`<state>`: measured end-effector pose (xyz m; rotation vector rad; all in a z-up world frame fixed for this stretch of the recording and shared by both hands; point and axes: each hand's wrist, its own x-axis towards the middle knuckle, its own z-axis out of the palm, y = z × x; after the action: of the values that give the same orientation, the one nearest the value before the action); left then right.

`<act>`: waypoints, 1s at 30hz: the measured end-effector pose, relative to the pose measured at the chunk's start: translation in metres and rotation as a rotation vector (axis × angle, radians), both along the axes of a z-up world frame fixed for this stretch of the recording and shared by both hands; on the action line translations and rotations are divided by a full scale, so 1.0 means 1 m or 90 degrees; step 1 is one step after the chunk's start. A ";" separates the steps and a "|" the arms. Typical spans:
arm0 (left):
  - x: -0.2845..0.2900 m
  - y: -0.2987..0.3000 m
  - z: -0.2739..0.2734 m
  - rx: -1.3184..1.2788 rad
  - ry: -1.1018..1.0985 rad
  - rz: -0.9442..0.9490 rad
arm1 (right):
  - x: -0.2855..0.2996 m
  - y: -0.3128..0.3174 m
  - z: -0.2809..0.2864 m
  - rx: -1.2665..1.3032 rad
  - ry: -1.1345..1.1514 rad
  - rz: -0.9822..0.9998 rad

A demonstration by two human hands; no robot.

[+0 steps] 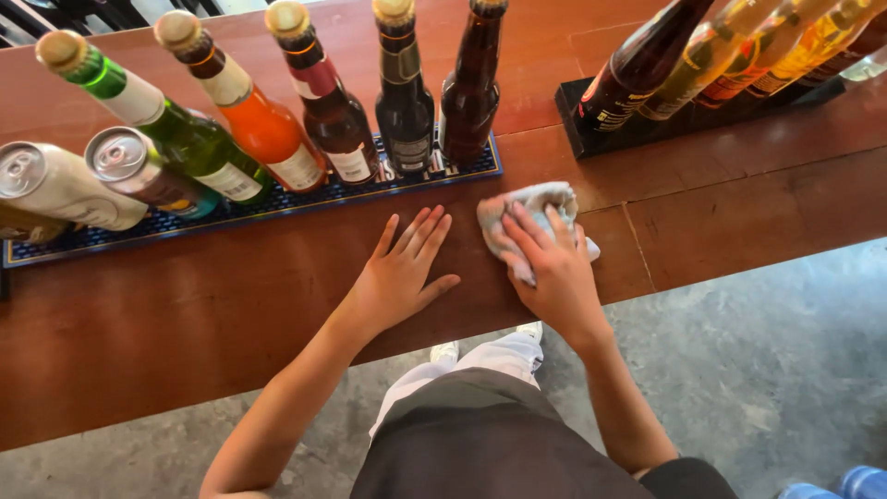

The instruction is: The person is wiping various surfaces in a restaurant environment including a door handle, an air conditioner, and a bar counter with a cloth.

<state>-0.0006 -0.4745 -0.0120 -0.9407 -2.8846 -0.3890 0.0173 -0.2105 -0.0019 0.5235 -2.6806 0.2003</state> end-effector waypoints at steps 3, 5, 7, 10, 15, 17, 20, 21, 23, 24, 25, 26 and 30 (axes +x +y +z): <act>0.002 -0.009 -0.001 0.039 -0.015 0.017 | 0.005 0.032 0.002 -0.065 -0.060 0.147; 0.003 -0.014 0.004 0.045 -0.007 0.024 | 0.006 0.056 0.018 -0.146 -0.119 0.169; 0.003 -0.014 0.002 0.056 -0.001 0.030 | 0.008 0.083 0.020 -0.223 -0.182 0.189; 0.004 -0.014 -0.007 0.045 0.029 0.027 | 0.007 0.107 0.004 -0.078 -0.054 -0.056; 0.002 -0.010 -0.021 0.040 0.119 0.043 | -0.003 0.061 0.008 0.122 0.117 -0.241; 0.005 -0.009 -0.019 0.044 0.119 0.047 | -0.005 0.020 0.033 -0.056 0.043 -0.108; 0.008 -0.006 -0.010 0.061 0.097 0.047 | -0.001 -0.020 0.032 -0.173 -0.051 0.036; 0.010 -0.005 -0.007 0.071 0.071 0.046 | 0.002 -0.031 0.024 -0.115 -0.079 0.047; 0.010 -0.005 -0.009 0.067 0.056 0.045 | 0.015 -0.029 -0.002 -0.089 -0.087 0.064; 0.009 -0.005 -0.010 0.061 0.041 0.051 | 0.021 -0.027 -0.015 -0.063 -0.097 0.090; 0.011 -0.004 -0.008 0.064 0.041 0.041 | 0.031 -0.020 -0.013 -0.060 -0.096 0.079; 0.012 -0.003 -0.006 0.059 0.016 0.038 | 0.041 -0.013 -0.012 -0.066 -0.106 0.119; 0.015 0.002 -0.003 0.049 -0.029 0.036 | 0.067 0.024 0.007 -0.079 -0.089 0.220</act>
<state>0.0140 -0.4725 -0.0152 -0.8472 -2.9061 -0.5198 0.0842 -0.1861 0.0049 0.9616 -2.6691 0.5147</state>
